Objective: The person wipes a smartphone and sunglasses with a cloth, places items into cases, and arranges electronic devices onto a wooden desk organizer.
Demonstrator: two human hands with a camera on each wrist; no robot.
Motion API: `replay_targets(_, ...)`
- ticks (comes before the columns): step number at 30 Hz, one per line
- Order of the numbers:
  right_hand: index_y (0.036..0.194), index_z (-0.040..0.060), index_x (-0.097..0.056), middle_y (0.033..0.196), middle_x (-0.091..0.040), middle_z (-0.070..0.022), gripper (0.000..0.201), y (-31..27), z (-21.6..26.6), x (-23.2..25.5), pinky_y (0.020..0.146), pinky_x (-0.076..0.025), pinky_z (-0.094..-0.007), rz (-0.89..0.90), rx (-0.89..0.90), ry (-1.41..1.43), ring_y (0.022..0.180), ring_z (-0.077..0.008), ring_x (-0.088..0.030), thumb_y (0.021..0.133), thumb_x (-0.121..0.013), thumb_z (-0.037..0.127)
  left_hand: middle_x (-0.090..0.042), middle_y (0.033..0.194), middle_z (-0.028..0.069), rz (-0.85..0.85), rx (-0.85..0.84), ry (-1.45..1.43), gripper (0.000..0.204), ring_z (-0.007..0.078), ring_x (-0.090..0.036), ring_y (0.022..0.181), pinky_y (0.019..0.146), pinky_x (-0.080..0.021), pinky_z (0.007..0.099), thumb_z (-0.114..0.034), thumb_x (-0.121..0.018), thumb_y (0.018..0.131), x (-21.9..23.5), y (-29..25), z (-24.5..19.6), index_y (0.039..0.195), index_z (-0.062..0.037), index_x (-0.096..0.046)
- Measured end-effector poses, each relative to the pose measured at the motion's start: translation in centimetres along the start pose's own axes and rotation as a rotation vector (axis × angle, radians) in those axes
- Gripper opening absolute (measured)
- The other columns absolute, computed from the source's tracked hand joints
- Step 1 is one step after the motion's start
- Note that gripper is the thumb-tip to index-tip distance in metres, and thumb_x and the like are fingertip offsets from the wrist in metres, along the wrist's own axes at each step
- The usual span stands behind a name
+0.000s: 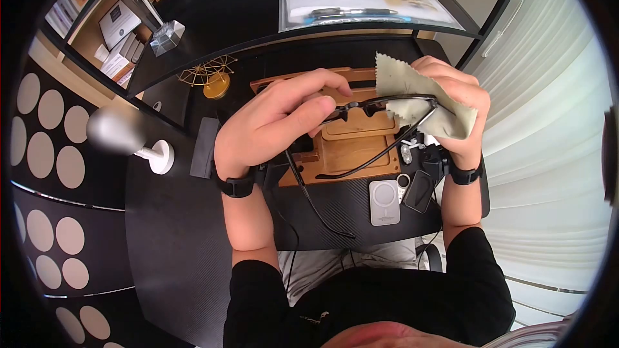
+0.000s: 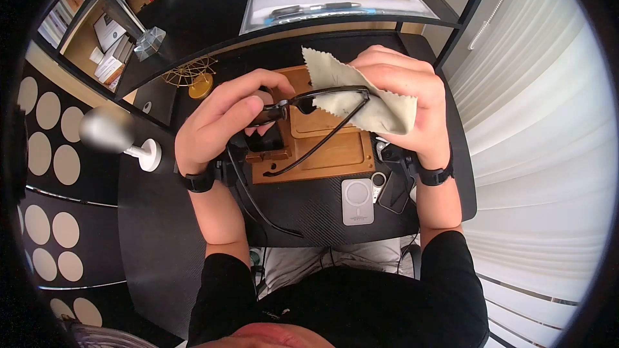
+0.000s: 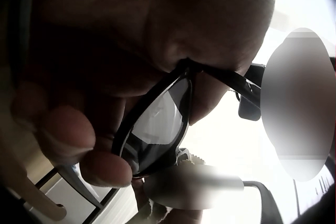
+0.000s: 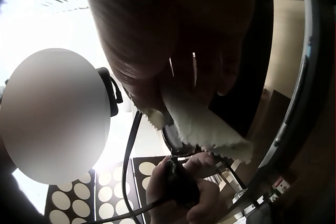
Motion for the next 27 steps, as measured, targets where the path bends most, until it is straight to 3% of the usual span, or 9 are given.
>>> replay_targets(2,0.096,-0.0089,-0.068,0.094,-0.07,-0.0193,0.037,-0.2,-0.2,-0.1,0.073,-0.051,-0.0382,-0.03,0.009,0.036,0.08,-0.0317,-0.065,0.066,-0.082,0.01,-0.064,0.097,0.0032,0.011,0.004,-0.008,0.044,0.0079,-0.052,0.076,0.063,-0.039,0.022,-0.034,-0.048,0.101,0.0,0.1,-0.1,0.125,0.0014,-0.059)
replay_targets(13,0.094,-0.0101,-0.066,0.092,-0.069,-0.0203,0.037,-1.0,-1.2,-0.4,0.073,-0.051,-0.0396,-0.098,0.009,0.142,0.079,-0.0327,-0.063,0.065,-0.083,0.005,-0.066,0.107,0.0077,0.023,0.0,0.006,0.046,0.0099,-0.055,0.076,0.066,-0.043,0.0232,-0.034,-0.046,0.102,-0.5,0.1,-0.4,0.126,0.0034,-0.058)
replay_targets(17,0.094,-0.0095,-0.065,0.092,-0.069,-0.0202,0.037,-0.7,-0.8,-0.5,0.073,-0.052,-0.0394,-0.024,-0.006,0.082,0.079,-0.0327,-0.063,0.066,-0.083,0.006,-0.066,0.108,0.0086,0.026,-0.005,-0.006,0.046,0.0097,-0.055,0.077,0.067,-0.043,0.0231,-0.033,-0.046,0.102,-0.6,0.2,-0.3,0.127,0.0035,-0.058)
replay_targets(19,0.089,-0.0116,-0.065,0.086,-0.068,-0.0193,0.036,-0.7,-0.6,-0.9,0.081,-0.054,-0.0483,-0.11,-0.038,0.164,0.08,-0.0351,-0.064,0.065,-0.084,0.007,-0.066,0.108,0.0084,0.038,0.006,-0.006,0.045,0.0093,-0.055,0.077,0.067,-0.043,0.023,-0.032,-0.045,0.102,-0.7,0.3,-0.3,0.127,0.0034,-0.058)
replay_targets(22,0.092,-0.0115,-0.065,0.086,-0.067,-0.0191,0.039,-0.5,-0.8,-0.8,0.078,-0.053,-0.047,0.015,-0.033,0.095,0.078,-0.0349,-0.063,0.065,-0.085,0.009,-0.065,0.108,0.0082,0.077,0.022,0.005,0.043,0.0087,-0.054,0.077,0.068,-0.043,0.0229,-0.03,-0.044,0.103,-0.8,0.5,-0.2,0.126,0.0034,-0.058)
replay_targets(26,0.093,-0.011,-0.065,0.085,-0.067,-0.0189,0.039,-0.5,-0.5,-1.7,0.076,-0.052,-0.0453,-0.047,-0.1,0.097,0.076,-0.0343,-0.062,0.065,-0.084,0.009,-0.065,0.109,0.0077,0.099,0.021,0.063,0.04,0.009,-0.053,0.076,0.068,-0.044,0.0236,-0.026,-0.043,0.104,-1.0,0.8,0.0,0.127,0.0033,-0.058)
replay_targets(27,0.092,-0.0083,-0.066,0.088,-0.069,-0.0168,0.036,-0.4,-0.5,-1.8,0.074,-0.052,-0.0406,-0.018,-0.105,0.116,0.078,-0.031,-0.064,0.065,-0.084,0.006,-0.065,0.109,0.0077,0.098,0.021,0.063,0.04,0.009,-0.053,0.076,0.068,-0.044,0.0236,-0.026,-0.043,0.104,-1.0,0.8,0.1,0.127,0.0033,-0.058)
Point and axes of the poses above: each hand's wrist, its own y-axis towards the middle knuckle, its own x-axis out of the back of the hand, z = x × y, the point moved 2 cm from there along y, towards the middle knuckle
